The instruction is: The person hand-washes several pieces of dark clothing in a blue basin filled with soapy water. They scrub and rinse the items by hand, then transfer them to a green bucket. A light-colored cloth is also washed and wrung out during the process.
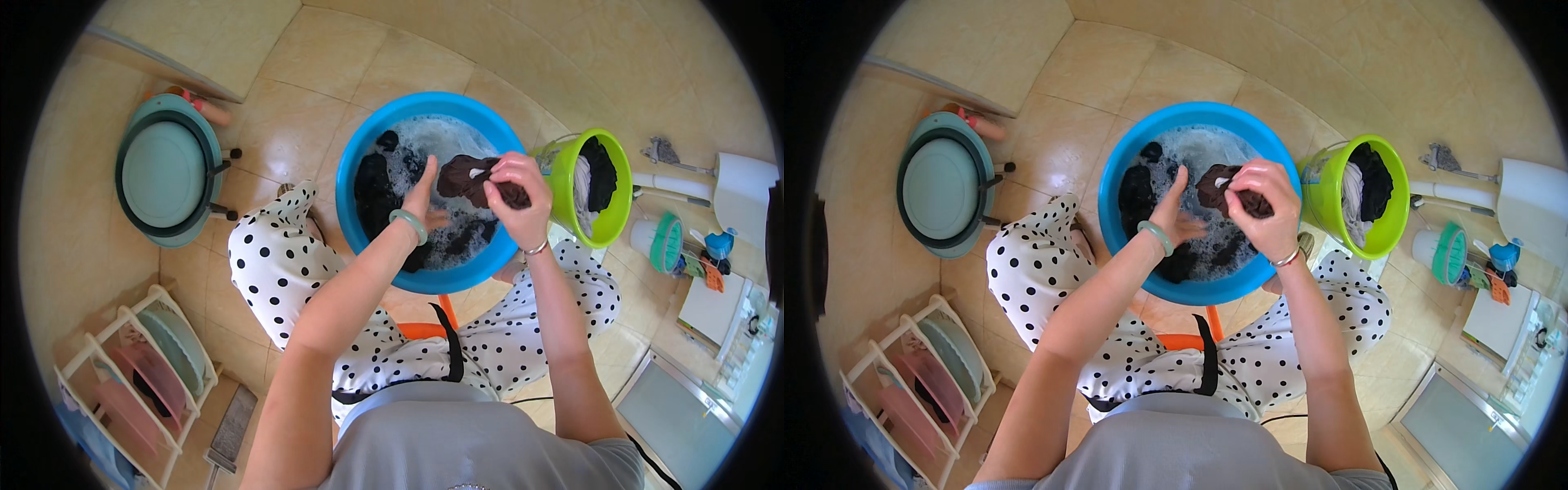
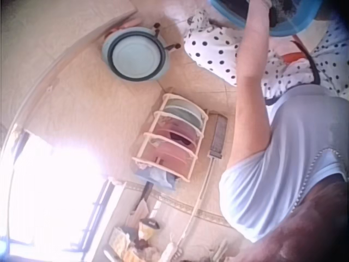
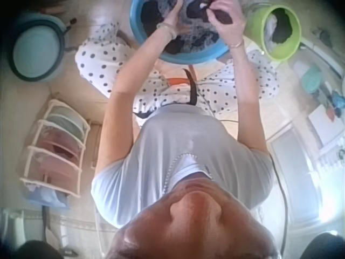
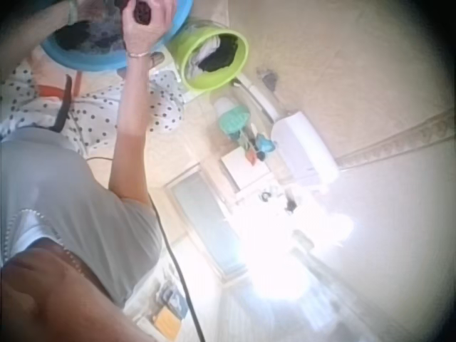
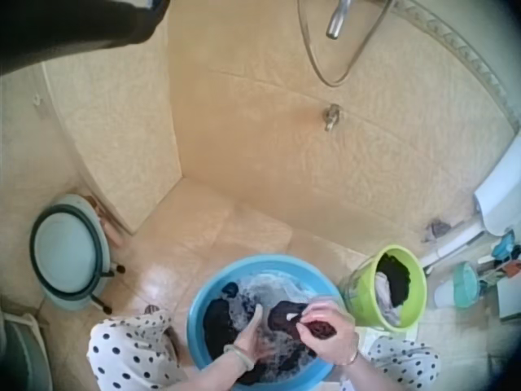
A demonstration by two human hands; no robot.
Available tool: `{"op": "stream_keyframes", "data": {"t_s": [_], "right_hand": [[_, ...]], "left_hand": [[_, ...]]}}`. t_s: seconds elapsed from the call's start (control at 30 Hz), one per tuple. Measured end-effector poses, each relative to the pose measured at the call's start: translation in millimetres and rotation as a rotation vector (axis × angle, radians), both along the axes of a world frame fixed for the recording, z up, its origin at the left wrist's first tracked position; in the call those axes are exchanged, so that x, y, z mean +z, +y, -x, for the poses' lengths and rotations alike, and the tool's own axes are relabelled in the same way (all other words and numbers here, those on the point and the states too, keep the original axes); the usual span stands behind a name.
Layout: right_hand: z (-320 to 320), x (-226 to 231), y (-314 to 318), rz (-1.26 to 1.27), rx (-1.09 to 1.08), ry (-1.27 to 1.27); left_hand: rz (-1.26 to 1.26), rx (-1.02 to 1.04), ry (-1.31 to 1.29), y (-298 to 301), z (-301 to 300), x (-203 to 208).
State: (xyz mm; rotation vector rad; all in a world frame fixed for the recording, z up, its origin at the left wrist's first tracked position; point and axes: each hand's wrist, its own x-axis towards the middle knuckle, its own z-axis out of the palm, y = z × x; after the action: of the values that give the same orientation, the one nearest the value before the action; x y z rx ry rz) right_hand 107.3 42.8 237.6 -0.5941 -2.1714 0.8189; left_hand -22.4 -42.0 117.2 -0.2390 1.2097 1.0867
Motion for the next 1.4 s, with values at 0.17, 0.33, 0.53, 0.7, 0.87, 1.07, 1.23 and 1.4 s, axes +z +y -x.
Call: {"op": "stream_keyframes", "data": {"t_s": [0.17,0.33,0.53,0.7,0.87,1.07,1.23,1.4], "right_hand": [[1.8,0.9,-35.3,0.031,-0.009,0.104],[-19.3,-28.1,-48.3,0.800,-0.481,0.531],[-37.7,-42.1,-26.3,1.342,-0.398,0.692],[-45.6,-49.5,4.7,1.624,-0.164,0.530],[-41.5,-37.8,6.1,1.763,-0.107,0.420],[-49.0,-59.2,15.9,1.378,0.280,0.346],[-26.9,-28.9,25.6,1.732,0.010,-0.015],[-15.9,-17.3,18.7,1.612,0.056,-0.126]], "left_hand": [[-0.464,0.055,-0.710,7.5,-0.8,29.4],[-0.203,0.213,-0.513,14.7,-13.3,26.7],[-0.367,0.161,-0.038,12.0,-22.1,57.7],[-0.623,0.152,0.437,12.1,-35.9,98.0],[-0.759,-0.199,0.905,-0.4,-38.2,123.2],[-1.101,-0.342,1.245,4.4,-35.6,134.4],[-1.346,-0.424,1.308,4.1,-37.3,125.1],[-1.482,-0.496,1.354,-3.8,-37.7,115.0]]}}
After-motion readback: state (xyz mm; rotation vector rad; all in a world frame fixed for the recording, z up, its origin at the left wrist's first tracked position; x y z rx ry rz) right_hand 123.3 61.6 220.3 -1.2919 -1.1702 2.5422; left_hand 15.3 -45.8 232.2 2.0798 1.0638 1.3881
